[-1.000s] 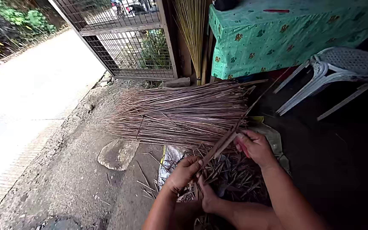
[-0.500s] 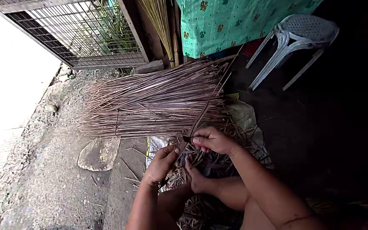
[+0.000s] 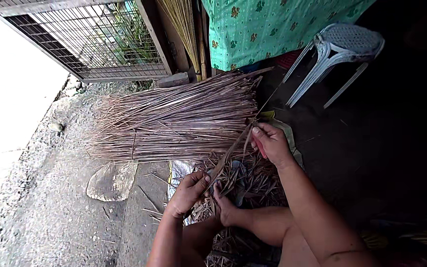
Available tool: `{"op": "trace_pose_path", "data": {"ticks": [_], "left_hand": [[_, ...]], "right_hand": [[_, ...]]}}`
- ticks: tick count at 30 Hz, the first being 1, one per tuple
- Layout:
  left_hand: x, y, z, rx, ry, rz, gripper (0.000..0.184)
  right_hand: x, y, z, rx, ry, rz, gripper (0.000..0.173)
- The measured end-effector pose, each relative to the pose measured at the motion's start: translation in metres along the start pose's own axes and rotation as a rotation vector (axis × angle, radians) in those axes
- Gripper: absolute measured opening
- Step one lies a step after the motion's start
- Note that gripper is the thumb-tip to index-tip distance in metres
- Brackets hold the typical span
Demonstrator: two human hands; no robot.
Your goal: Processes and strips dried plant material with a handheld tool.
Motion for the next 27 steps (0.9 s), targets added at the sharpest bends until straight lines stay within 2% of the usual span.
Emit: {"op": "trace_pose_path", "data": {"ticks": [2,3,5,8,10,17,20,24,27], "left_hand": [[0.001,0.0,0.0,-0.01,-0.011,-0.006,0.029],[0.001,0.0,0.0,-0.018,-0.02,-0.004,0.029],[0.0,0.0,-0.001,-0.024,-0.033,0.004,0.03],[0.001,0.0,-0.002,0.025,-0.023,0.055,0.034],[0.002,0.001,-0.001,0.095,-0.019,0.125,0.037],[0.001,0.002,-0.001,0.263,-0.054,0.255,0.038],[0.002,0.004,-0.001,0.286,-0.063,0.262,0.038],[0.003,0.003,-0.001,0.288,-0.073,0.215,0.037],[0.006,0.003,-0.002,0.281,-0.086,0.185,0.037]], "right_hand": [[0.001,-0.005,-0.002,-0.142,0.057,-0.034,0.024],[0.004,-0.005,-0.001,-0.14,0.073,-0.058,0.024],[0.011,0.002,0.004,0.017,0.11,-0.12,0.024],[0.013,0.024,0.018,0.422,0.162,-0.211,0.027],[0.008,0.037,0.024,0.538,0.154,-0.26,0.024],[-0.001,0.027,0.018,0.43,-0.041,-0.215,0.023],[-0.001,0.022,0.014,0.366,-0.119,-0.174,0.02],[0.0,0.004,0.003,0.165,-0.112,-0.167,0.022],[-0.002,-0.015,-0.005,-0.051,-0.041,-0.271,0.027]]}}
Point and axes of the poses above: each hand's wrist, its own z-axis away from the middle knuckle, its own y-axis out of the palm, x = y × z, the point moved 1 cm from there along -z, towards the middle knuckle, and after that the axes turned 11 degrees about -y, right-handed, at the moved point
